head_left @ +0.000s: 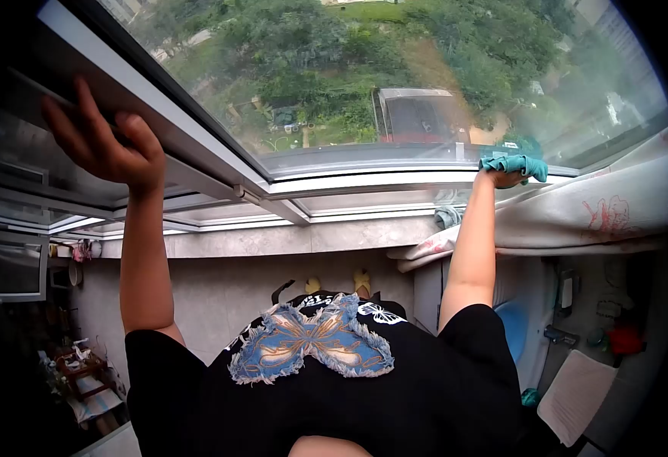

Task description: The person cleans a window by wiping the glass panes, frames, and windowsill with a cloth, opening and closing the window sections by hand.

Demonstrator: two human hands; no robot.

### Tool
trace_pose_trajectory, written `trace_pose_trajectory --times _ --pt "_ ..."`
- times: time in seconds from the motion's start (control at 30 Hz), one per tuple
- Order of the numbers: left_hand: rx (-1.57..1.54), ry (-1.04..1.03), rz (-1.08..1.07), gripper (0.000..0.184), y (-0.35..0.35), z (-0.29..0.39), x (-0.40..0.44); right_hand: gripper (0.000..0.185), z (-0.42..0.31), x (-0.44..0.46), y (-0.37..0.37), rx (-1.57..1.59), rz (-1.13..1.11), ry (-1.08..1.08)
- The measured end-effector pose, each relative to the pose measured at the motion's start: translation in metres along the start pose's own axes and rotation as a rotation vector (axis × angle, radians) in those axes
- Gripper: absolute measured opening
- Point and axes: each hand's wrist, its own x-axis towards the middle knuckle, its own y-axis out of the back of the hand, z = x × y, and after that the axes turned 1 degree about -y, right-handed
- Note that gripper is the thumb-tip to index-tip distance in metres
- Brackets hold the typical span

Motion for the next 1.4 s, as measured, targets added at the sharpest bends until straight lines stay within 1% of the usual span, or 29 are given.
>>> trace_pose_trajectory --times 0.1,0.2,0.23,0.3,0.33,0.37,0.43,0.47,0.5,0.53,0.57,0.63,0.67,0.7,0.73,0.77,0.83,0.93,0.97,1.0,1.07,1.1,1.13,1.17,1.23,1.27,1.3,1.37,1.4 --pt "-0.043 0.008 0.063 0.053 0.001 -0.010 -0.008 0.034 0.026 -0.078 0.020 -0.093 -0.058 0.093" --pt "0.039 0.001 0.022 0.051 0.012 -0.017 -0.012 0.045 0.032 -0.149 0.037 -0.101 -0.201 0.138" --pt "0.054 0.004 0.018 0.051 0.013 -0.020 -0.015 0.040 0.031 -0.201 0.034 -0.007 -0.309 0.188" --pt "0.061 0.004 0.036 0.052 0.012 -0.025 -0.018 0.045 0.011 -0.244 0.044 -0.233 -0.338 0.240" --pt "0.051 0.002 0.058 0.052 0.011 -0.025 -0.019 0.059 0.034 -0.286 0.055 -0.495 -0.341 0.485" --pt "0.009 0.044 0.020 0.052 0.013 -0.015 -0.017 0.064 0.026 -0.295 0.064 -0.543 -0.397 0.385" --pt "-0.094 0.198 -0.098 0.050 0.032 0.002 -0.001 0.045 0.028 -0.357 0.072 -0.432 -0.534 0.378" --pt "-0.223 0.121 0.036 0.049 0.009 0.006 -0.009 0.045 0.016 -0.367 0.082 -0.484 -0.596 0.347" --pt "-0.257 0.111 0.053 0.048 0.015 0.001 -0.015 0.044 0.006 -0.380 0.087 -0.521 -0.665 0.310" --pt "-0.291 0.100 0.070 0.046 0.022 -0.003 -0.022 0.043 0.010 -0.424 0.099 -0.381 -0.721 0.215" --pt "-0.324 0.089 0.086 0.045 0.028 -0.009 -0.028 0.056 0.003 -0.428 0.106 -0.435 -0.768 0.148" --pt "-0.605 0.294 0.000 0.053 0.048 -0.008 -0.051 0.052 0.004 -0.448 0.120 -0.205 -0.997 -0.219" --pt "-0.639 0.319 0.033 0.049 0.054 -0.007 -0.047 0.048 -0.005 -0.445 0.130 -0.346 -0.998 -0.063" --pt "-0.600 0.405 -0.050 0.050 0.072 -0.007 -0.063 0.044 -0.014 -0.443 0.126 -0.456 -1.001 0.100" --pt "-0.565 0.541 -0.101 0.045 0.100 -0.015 -0.105 0.034 -0.028 -0.426 0.124 -0.159 -1.128 -0.467" --pt "-0.565 0.563 -0.117 0.044 0.104 -0.013 -0.097 0.026 -0.027 -0.430 0.125 -0.145 -1.038 -0.419" --pt "-0.466 0.726 -0.269 0.043 0.142 -0.013 -0.136 0.026 -0.058 -0.412 0.125 -0.066 -1.101 -0.617" --pt "-0.411 0.999 -0.366 0.045 0.197 -0.003 -0.180 0.029 -0.113 -0.401 0.100 0.179 -1.109 -0.648" --pt "-0.355 1.035 -0.399 0.045 0.214 0.001 -0.185 0.027 -0.135 -0.397 0.086 0.284 -1.167 -0.581" --pt "-0.319 1.069 -0.416 0.046 0.228 0.004 -0.199 0.029 -0.152 -0.392 0.072 0.298 -1.155 -0.441" --pt "-0.267 1.117 -0.427 0.042 0.248 0.010 -0.199 0.035 -0.186 -0.397 0.042 0.343 -1.144 -0.022" --pt "-0.232 1.110 -0.435 0.040 0.254 0.013 -0.200 0.038 -0.198 -0.405 0.027 0.376 -1.131 0.256" --pt "-0.225 1.099 -0.441 0.038 0.260 0.020 -0.198 0.047 -0.193 -0.403 0.010 0.331 -1.219 0.555" --pt "-0.215 1.080 -0.438 0.037 0.261 0.022 -0.192 0.057 -0.253 -0.423 -0.014 0.209 -1.117 1.011" --pt "-0.171 0.944 -0.492 0.033 0.268 0.025 -0.191 0.071 -0.241 -0.446 -0.025 -0.129 -1.268 1.159" --pt "-0.115 0.843 -0.503 0.031 0.271 0.025 -0.180 0.073 -0.225 -0.454 -0.035 -0.198 -1.225 1.290" --pt "-0.103 0.838 -0.488 0.031 0.275 0.026 -0.175 0.075 -0.211 -0.459 -0.044 -0.267 -1.176 1.421" --pt "-0.139 0.851 -0.581 0.031 0.293 0.031 -0.174 0.076 -0.207 -0.456 -0.059 -0.194 -1.146 1.448" --pt "-0.144 0.924 -0.574 0.031 0.301 0.036 -0.173 0.075 -0.214 -0.453 -0.067 -0.204 -1.132 1.441"
